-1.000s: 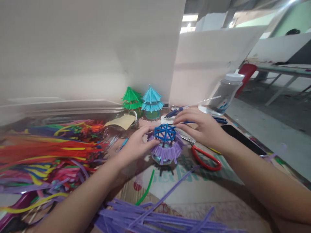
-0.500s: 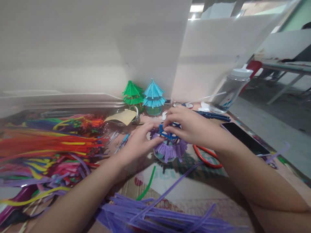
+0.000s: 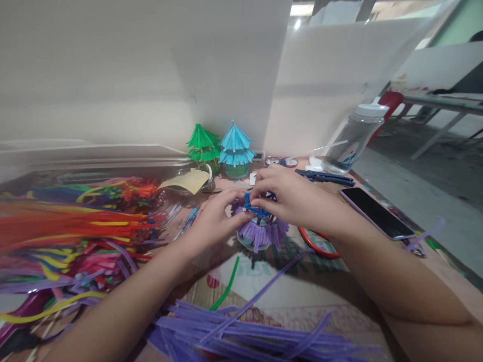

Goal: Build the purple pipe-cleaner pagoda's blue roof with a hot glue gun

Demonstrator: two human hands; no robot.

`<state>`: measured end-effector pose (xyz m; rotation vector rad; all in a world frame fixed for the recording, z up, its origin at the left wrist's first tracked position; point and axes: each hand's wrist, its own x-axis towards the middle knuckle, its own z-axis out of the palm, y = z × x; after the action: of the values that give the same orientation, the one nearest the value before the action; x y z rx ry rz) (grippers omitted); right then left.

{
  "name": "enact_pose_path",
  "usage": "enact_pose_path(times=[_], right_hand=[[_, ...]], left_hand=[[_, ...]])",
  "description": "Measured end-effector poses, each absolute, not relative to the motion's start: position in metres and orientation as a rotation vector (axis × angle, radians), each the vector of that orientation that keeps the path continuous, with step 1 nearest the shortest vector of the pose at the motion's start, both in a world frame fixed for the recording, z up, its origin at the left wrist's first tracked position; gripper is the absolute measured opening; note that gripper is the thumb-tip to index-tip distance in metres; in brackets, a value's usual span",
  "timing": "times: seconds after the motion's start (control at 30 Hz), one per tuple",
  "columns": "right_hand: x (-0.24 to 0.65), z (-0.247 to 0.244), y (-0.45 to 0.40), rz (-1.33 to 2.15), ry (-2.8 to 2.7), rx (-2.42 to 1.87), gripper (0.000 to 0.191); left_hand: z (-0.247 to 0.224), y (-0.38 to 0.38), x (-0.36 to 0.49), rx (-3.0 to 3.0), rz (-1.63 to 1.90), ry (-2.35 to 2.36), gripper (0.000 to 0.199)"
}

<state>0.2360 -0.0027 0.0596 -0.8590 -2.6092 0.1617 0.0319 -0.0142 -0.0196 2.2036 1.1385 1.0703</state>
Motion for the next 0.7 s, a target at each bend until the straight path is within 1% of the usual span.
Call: enact_pose_path(times=[0.17, 0.33, 0.53, 0.7], right_hand=[[0.24, 0.067, -0.005, 0.159, -2.482, -0.858, 0.016], [0.261, 0.08, -0.005, 0.239, -2.314, -0.905, 0.013], [0.275, 0.08, 0.001, 0.254, -2.515, -0.996, 0.018], [0.273, 0.08, 0.0, 0.334, -2.58, -1.042, 0.016]], left_hand=[[-0.017, -0.013, 0.032, 2.181, 1.079, 1.114, 0.026], [-0.01, -0.01, 0.027, 2.163, 1.079, 1.02, 0.026], [-0.011, -0.007, 0.023, 2.142, 1.034, 1.042, 0.029], [-0.01, -0.007, 0.022, 2.186, 1.049, 0.979, 0.03]])
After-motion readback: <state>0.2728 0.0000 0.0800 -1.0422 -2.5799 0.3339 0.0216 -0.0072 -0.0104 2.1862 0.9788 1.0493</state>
